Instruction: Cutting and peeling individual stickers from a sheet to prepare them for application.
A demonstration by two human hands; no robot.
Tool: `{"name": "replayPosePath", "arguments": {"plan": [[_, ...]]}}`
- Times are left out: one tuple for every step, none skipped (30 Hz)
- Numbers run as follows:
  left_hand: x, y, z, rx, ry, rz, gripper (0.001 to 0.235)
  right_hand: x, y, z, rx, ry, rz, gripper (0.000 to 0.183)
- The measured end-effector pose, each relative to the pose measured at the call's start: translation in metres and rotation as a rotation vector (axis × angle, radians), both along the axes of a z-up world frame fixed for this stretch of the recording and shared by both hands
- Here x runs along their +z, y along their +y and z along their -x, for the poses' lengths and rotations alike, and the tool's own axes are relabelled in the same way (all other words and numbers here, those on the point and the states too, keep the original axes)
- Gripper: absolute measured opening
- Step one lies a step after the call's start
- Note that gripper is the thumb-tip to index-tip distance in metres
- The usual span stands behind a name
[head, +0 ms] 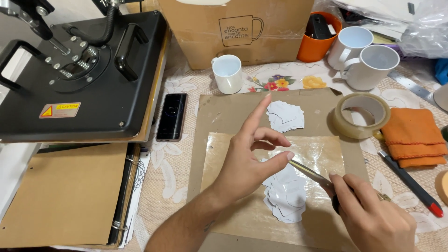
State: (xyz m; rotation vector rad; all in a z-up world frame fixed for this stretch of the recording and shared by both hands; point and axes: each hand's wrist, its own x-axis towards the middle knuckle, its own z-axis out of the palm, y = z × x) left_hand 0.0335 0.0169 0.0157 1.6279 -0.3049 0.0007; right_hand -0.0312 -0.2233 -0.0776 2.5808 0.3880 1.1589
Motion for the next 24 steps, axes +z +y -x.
{"name": "replayPosePath", "arguments": {"plan": [[-0.001,-0.001,0.000,0.003,0.002,0.000,0.091,0.001,0.000,0.000,0.003,0.002,0.000,0.015],[-0.002,-0.002,0.000,0.014,0.016,0.016,0.087,0.001,0.000,0.000,-0.002,0.011,0.015,0.016],[-0.003,-0.003,-0.001,0.023,0.029,0.033,0.084,0.002,0.000,0.000,-0.008,0.020,0.030,0.016],[-0.004,-0.004,-0.001,0.024,0.030,0.033,0.084,0.002,0.000,0.000,-0.008,0.021,0.030,0.016],[-0.006,-0.004,-0.001,0.035,0.013,0.027,0.082,0.002,0.001,0.000,-0.011,0.023,0.053,0.016],[-0.006,-0.005,-0.002,0.047,-0.004,0.022,0.081,0.002,0.001,-0.001,-0.014,0.024,0.077,0.017],[-0.009,-0.004,-0.002,0.047,-0.005,0.021,0.081,0.001,0.002,-0.002,-0.014,0.023,0.076,0.017],[-0.011,-0.004,-0.003,0.018,-0.022,0.027,0.082,0.000,0.003,-0.002,-0.030,0.008,0.075,0.016],[-0.014,-0.004,-0.003,-0.011,-0.039,0.032,0.083,0.000,0.003,-0.002,-0.047,-0.006,0.073,0.015],[-0.015,-0.003,-0.003,-0.011,-0.039,0.031,0.083,0.002,0.005,-0.003,-0.047,-0.006,0.072,0.015],[-0.017,-0.003,-0.003,-0.013,-0.096,-0.006,0.083,0.004,0.007,-0.003,-0.056,0.015,0.071,0.015],[-0.019,-0.003,-0.004,-0.014,-0.154,-0.044,0.083,0.006,0.009,-0.003,-0.064,0.036,0.070,0.017],[-0.020,-0.003,-0.004,-0.020,-0.152,-0.043,0.083,0.007,0.009,-0.003,-0.069,0.038,0.070,0.017],[-0.022,-0.004,-0.005,-0.007,-0.162,-0.035,0.084,0.009,0.010,-0.002,-0.067,0.058,0.065,0.018],[-0.023,-0.005,-0.005,0.007,-0.174,-0.028,0.084,0.010,0.011,-0.002,-0.062,0.076,0.059,0.020],[-0.025,-0.006,-0.006,0.004,-0.174,-0.028,0.084,0.009,0.010,-0.002,-0.065,0.076,0.058,0.020],[-0.027,-0.006,-0.006,0.007,-0.188,-0.037,0.084,0.009,0.009,-0.002,-0.046,0.138,0.019,0.024],[-0.029,-0.007,-0.007,0.011,-0.202,-0.046,0.084,0.008,0.009,-0.001,-0.026,0.200,-0.020,0.028],[-0.030,-0.008,-0.006,0.009,-0.203,-0.046,0.084,0.008,0.009,0.000,-0.028,0.199,-0.021,0.028],[-0.030,-0.009,-0.006,-0.008,-0.207,-0.053,0.082,0.007,0.009,0.001,-0.039,0.291,-0.083,0.030],[-0.031,-0.010,-0.006,-0.024,-0.211,-0.059,0.081,0.007,0.008,0.002,-0.050,0.384,-0.145,0.034],[-0.032,-0.011,-0.005,-0.026,-0.211,-0.060,0.081,0.004,0.005,0.001,-0.051,0.383,-0.146,0.034],[-0.033,-0.012,-0.005,-0.045,-0.213,-0.059,0.079,0.002,0.002,0.001,-0.089,0.521,-0.169,0.041],[-0.035,-0.013,-0.004,-0.065,-0.214,-0.058,0.076,-0.001,-0.001,0.001,-0.128,0.658,-0.193,0.048]]}}
